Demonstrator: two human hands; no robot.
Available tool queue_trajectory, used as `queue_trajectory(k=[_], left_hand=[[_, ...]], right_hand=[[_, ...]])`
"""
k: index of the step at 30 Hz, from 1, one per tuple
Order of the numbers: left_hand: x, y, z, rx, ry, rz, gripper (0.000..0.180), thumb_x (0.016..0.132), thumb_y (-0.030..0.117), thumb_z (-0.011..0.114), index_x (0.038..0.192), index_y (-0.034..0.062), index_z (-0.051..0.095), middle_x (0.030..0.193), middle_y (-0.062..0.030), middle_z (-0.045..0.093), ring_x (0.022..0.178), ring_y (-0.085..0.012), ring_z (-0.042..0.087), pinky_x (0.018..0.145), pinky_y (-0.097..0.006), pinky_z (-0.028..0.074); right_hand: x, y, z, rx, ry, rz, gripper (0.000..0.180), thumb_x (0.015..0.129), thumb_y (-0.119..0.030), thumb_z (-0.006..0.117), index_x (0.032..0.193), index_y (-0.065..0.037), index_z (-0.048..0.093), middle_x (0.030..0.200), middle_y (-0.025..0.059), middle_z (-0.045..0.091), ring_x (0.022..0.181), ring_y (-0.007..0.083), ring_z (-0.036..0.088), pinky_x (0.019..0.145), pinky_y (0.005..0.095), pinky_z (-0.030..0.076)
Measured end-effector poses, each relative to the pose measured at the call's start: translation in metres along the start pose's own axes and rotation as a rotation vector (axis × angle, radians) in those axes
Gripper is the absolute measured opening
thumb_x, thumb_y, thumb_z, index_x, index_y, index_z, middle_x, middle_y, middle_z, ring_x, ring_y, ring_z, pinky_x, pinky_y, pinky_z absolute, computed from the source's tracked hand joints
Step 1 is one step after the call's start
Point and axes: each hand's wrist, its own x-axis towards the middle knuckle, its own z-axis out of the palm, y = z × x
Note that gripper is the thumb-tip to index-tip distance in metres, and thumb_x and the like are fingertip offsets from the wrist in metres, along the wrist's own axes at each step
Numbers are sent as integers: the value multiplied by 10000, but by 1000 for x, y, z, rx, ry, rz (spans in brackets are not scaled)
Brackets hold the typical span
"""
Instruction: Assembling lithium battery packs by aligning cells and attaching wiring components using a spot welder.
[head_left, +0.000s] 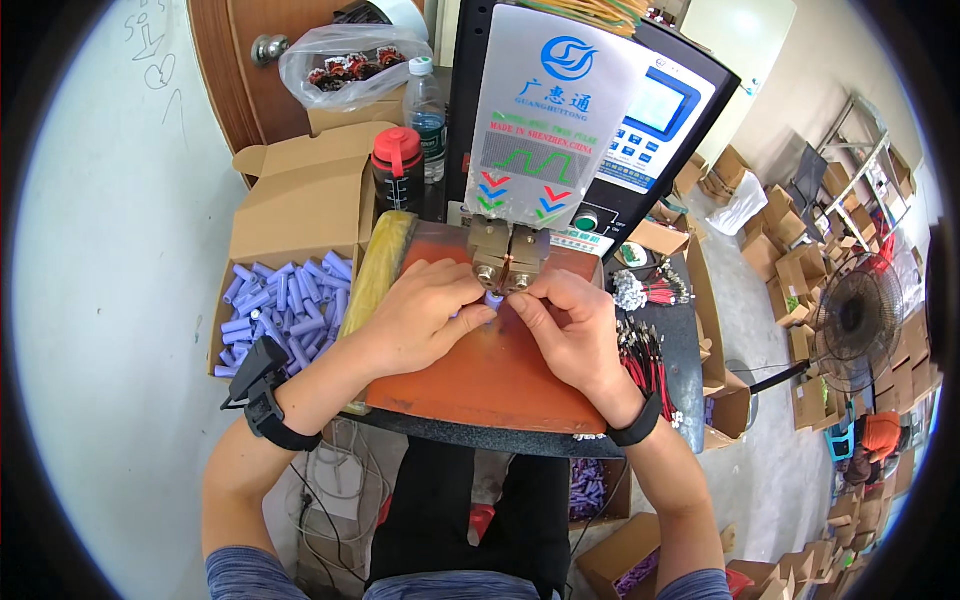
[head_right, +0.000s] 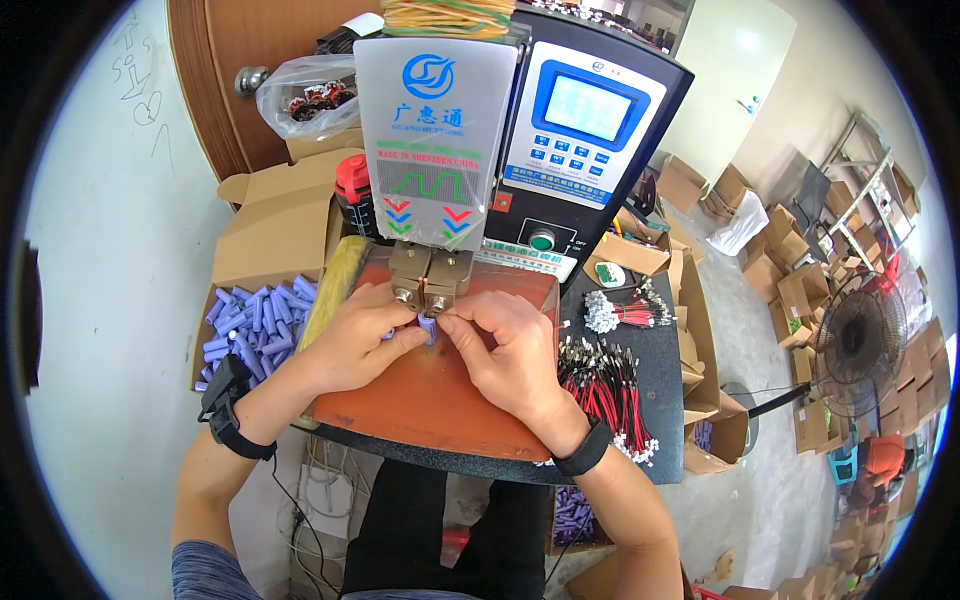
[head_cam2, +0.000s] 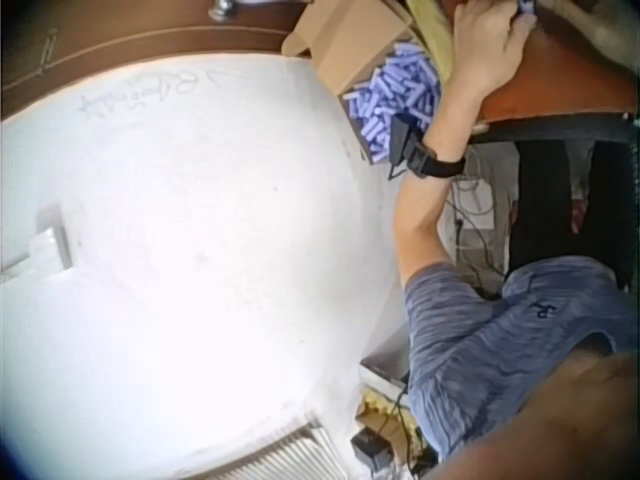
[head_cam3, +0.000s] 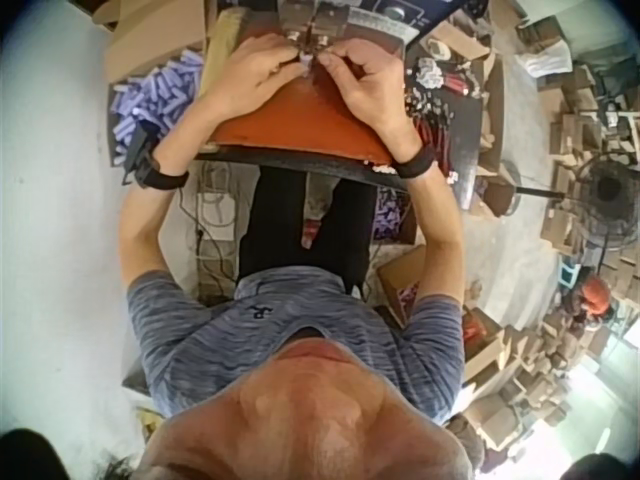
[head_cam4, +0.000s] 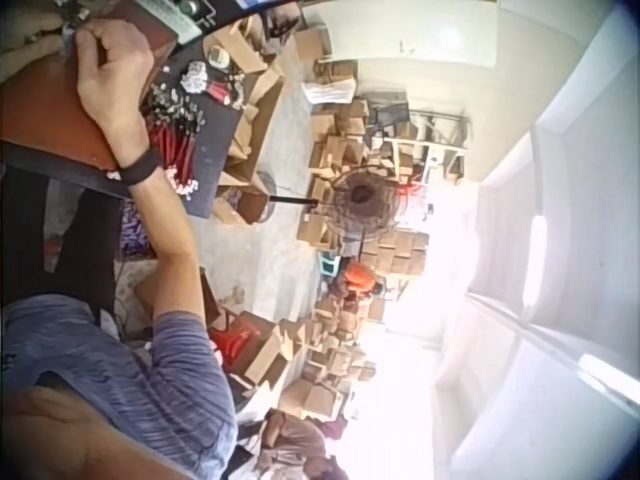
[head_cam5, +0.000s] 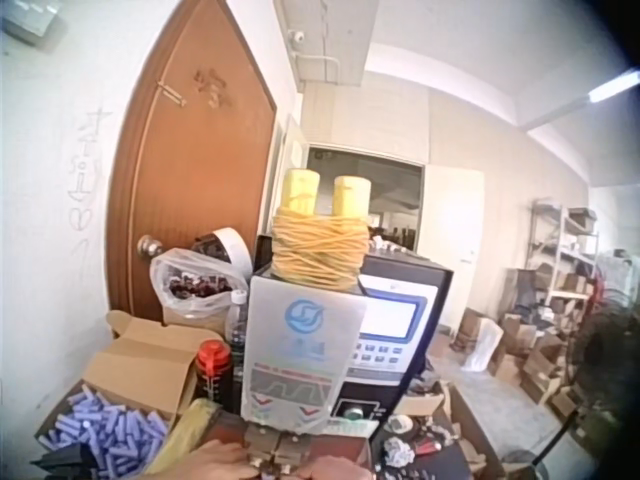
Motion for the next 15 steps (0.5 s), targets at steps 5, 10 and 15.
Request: queue_trajectory(k=[5,10,15], left_hand=[[0,1,0,16,12,3,190,903,227,572,892,38,591,877,-107,573,877,-298,529,774,-394,373],[0,1,0,13,-5,-8,191,902,227,573,903,37,593,879,-112,572,876,-303,528,778,-399,375],[-1,2,1,9,9,-4,185,901,221,573,921,39,598,888,-118,571,880,-309,529,786,-400,378]], right_hand=[[3,-3,2,-70,33,-81,71,783,-88,702,784,-29,663,776,81,673,692,273,632,643,357,474],[3,-3,0,-119,35,-110,64,774,-86,706,768,-38,664,751,74,670,670,259,625,613,353,455],[3,-2,0,-133,44,-150,64,768,-83,707,756,-44,658,738,68,664,654,255,620,592,356,437]])
